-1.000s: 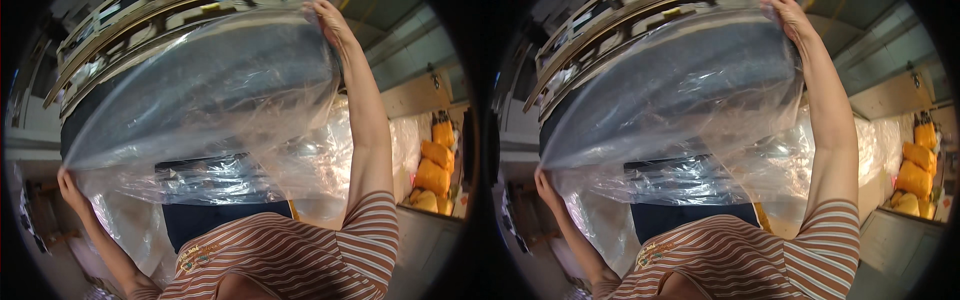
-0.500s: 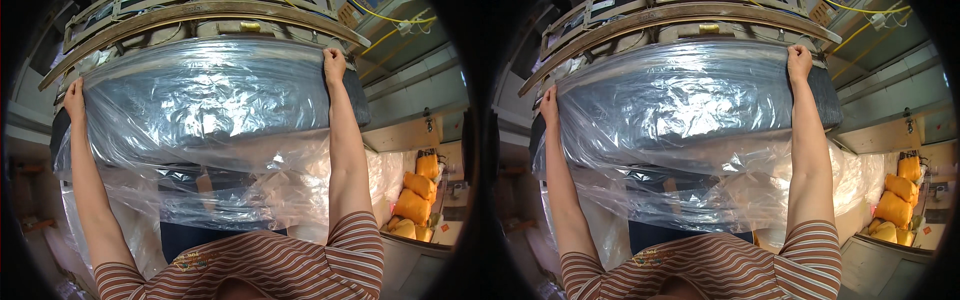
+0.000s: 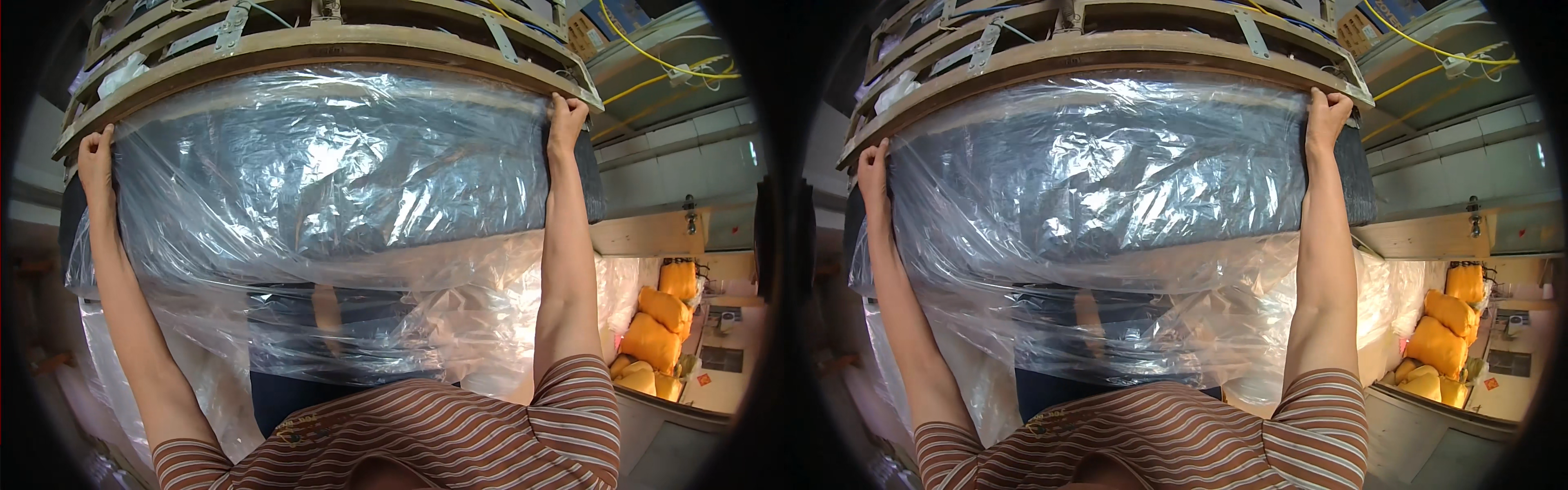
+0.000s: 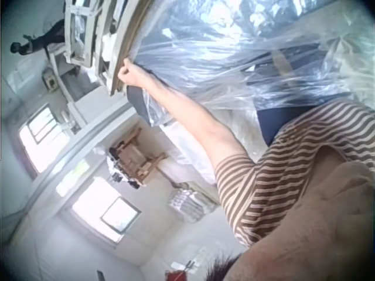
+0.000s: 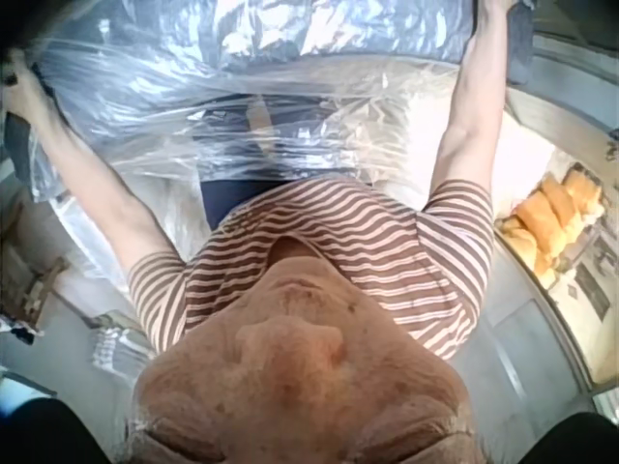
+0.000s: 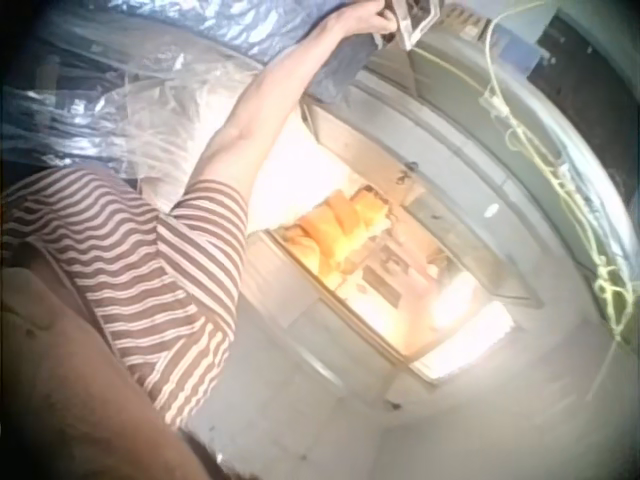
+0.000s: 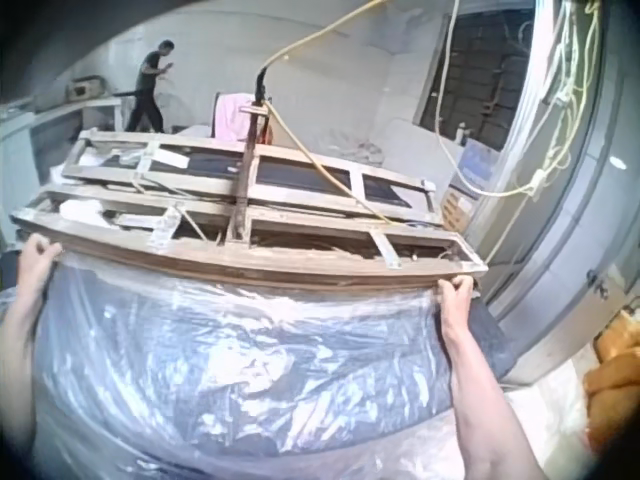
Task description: The person wraps a large, dark, curved furniture piece with a clear plastic sheet. They repeatedly pull the plastic over the object, smooth it out, and adjust the edges to ensure full coverage.
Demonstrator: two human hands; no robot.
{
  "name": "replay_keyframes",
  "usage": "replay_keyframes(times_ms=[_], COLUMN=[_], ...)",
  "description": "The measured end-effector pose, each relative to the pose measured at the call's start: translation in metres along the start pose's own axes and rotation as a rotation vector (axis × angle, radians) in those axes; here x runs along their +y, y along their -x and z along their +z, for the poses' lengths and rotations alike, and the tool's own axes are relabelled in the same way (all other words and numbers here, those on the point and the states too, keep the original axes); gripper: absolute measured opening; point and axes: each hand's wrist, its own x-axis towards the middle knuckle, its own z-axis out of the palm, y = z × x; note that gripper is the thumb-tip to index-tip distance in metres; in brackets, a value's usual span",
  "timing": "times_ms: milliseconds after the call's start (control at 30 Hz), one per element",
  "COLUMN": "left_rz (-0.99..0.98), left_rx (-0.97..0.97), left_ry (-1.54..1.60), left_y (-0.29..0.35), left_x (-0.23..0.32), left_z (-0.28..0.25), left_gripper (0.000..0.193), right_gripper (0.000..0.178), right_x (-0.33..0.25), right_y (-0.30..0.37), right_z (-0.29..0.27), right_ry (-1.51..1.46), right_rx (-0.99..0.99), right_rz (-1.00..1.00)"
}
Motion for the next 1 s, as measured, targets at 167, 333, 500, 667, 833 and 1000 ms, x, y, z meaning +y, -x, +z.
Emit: replay_keyframes(times_ms=[167, 333, 500, 667, 833, 1000], left_rz=[0.166, 0.285, 0.225, 0.497, 0.453, 0.637], left_rx=[-0.026, 0.043, -0.119, -0.344, -0.274, -0.165], left_ry=[-0.324, -0.316, -0.378, -0.241, -0.007, -0.083], left_y=[-0.006, 0.009, 0.081, 0.118, 0.152, 0.186], left_x=[-0.008, 0.003, 0.050, 0.107, 0.146, 0.159], left_z=[-0.002, -0.033, -0.033, 0.062, 0.117, 0.077], left_gripper=[0.044, 0.045, 0.035, 0.025, 0.021, 0.032], right_gripper=[0.040, 0.040, 0.033, 0.034, 0.034, 0.053], right_x=[0.001, -0.040, -0.045, 0.018, -0.198, -0.224], right_y=[-0.010, 0.026, 0.047, -0.014, 0.174, 0.244], right_z=[-0.005, -0.006, -0.079, -0.181, -0.086, -0.053], right_ry=[0.069, 0.404, 0.048, 0.795, -0.061, 0.192], right_rx=[0.012, -0.350, -0.359, -0.114, -0.714, -1.259], right_rz=[-0.046, -0.135, 0.098, -0.652, -0.657, -0.709])
